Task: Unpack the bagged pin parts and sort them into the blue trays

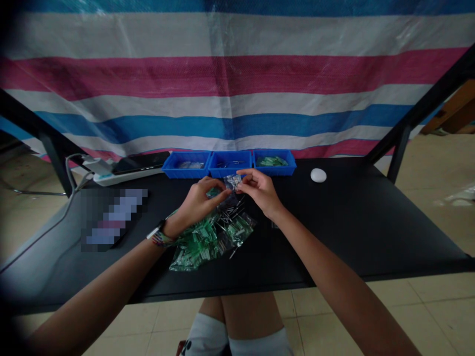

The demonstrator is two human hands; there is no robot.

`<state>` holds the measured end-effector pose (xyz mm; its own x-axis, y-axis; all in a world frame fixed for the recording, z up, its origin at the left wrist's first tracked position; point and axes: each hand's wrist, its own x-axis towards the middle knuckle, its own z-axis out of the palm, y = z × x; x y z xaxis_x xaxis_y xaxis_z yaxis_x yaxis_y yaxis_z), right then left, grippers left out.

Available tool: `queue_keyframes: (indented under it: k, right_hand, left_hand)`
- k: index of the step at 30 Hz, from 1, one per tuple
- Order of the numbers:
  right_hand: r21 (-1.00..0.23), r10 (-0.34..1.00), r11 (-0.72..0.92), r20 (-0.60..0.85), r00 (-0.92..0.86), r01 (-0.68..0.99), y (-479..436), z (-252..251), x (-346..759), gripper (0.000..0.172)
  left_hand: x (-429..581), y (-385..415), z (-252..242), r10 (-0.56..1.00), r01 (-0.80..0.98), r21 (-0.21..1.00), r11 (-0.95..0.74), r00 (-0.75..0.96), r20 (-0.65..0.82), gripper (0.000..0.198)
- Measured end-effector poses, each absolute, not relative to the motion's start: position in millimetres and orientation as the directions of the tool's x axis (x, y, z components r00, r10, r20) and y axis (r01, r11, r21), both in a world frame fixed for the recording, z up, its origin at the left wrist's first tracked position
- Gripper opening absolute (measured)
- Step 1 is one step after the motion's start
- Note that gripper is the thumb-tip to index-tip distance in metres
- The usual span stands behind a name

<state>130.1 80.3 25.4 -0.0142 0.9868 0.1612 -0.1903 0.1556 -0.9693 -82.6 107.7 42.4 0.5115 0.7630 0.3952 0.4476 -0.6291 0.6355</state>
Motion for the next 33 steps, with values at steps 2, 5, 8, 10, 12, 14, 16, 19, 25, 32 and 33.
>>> queue_keyframes:
  k: [2,5,8,10,12,14,16,19,25,32,33]
  right_hand:
    - [-0.968,0.987,0.144,0.156,-0.042,-0.205,78.4,24.3,127.3,0.041]
    - [-0.969,0.991,0.092,0.111,-0.070,-0.230,76.3,21.8,124.9,0.045]
    - [-0.971,0.992,0.075,0.097,-0.086,-0.225,75.4,21.5,124.5,0.043]
    - [-0.972,0.990,0.090,0.111,-0.085,-0.216,75.4,22.3,125.1,0.039]
    - [-0.973,0.990,0.110,0.125,-0.065,-0.204,75.5,23.1,125.7,0.037]
    - [-0.974,0.990,0.128,0.138,-0.039,-0.187,75.5,23.2,126.1,0.036]
    - [-0.976,0.988,0.143,0.149,-0.025,-0.165,75.4,22.9,126.0,0.037]
    - [-0.978,0.986,0.162,0.165,-0.013,-0.132,74.8,23.1,125.0,0.037]
    - [-0.981,0.987,0.131,0.142,-0.072,-0.145,72.4,26.1,123.2,0.037]
    - [-0.990,0.988,0.118,0.125,-0.091,-0.079,70.8,23.3,123.0,0.039]
    - [-0.989,0.987,0.134,0.138,-0.086,-0.057,69.9,23.8,122.8,0.038]
  left_hand:
    - [-82.2,107.8,41.2,0.766,0.423,0.660,-0.621,0.508,0.395,0.022]
    - [-81.7,107.6,39.5,0.782,0.369,0.722,-0.585,0.491,0.383,0.015]
    - [-81.6,107.4,39.3,0.792,0.303,0.784,-0.542,0.496,0.356,0.015]
    - [-81.7,107.7,39.7,0.795,0.260,0.817,-0.514,0.503,0.340,0.016]
    - [-81.6,108.3,40.0,0.796,0.228,0.838,-0.496,0.506,0.333,0.017]
    - [-81.4,108.8,40.3,0.798,0.216,0.850,-0.481,0.510,0.322,0.018]
    - [-81.1,108.9,40.5,0.799,0.217,0.856,-0.470,0.517,0.308,0.019]
    - [-80.6,108.7,40.9,0.798,0.201,0.865,-0.459,0.521,0.303,0.020]
    - [-80.1,109.9,39.1,0.814,0.156,0.896,-0.415,0.504,0.290,0.018]
    - [-79.8,110.1,37.7,0.809,0.136,0.903,-0.407,0.513,0.287,0.019]
    - [-79.9,109.6,38.7,0.811,0.148,0.899,-0.412,0.509,0.288,0.020]
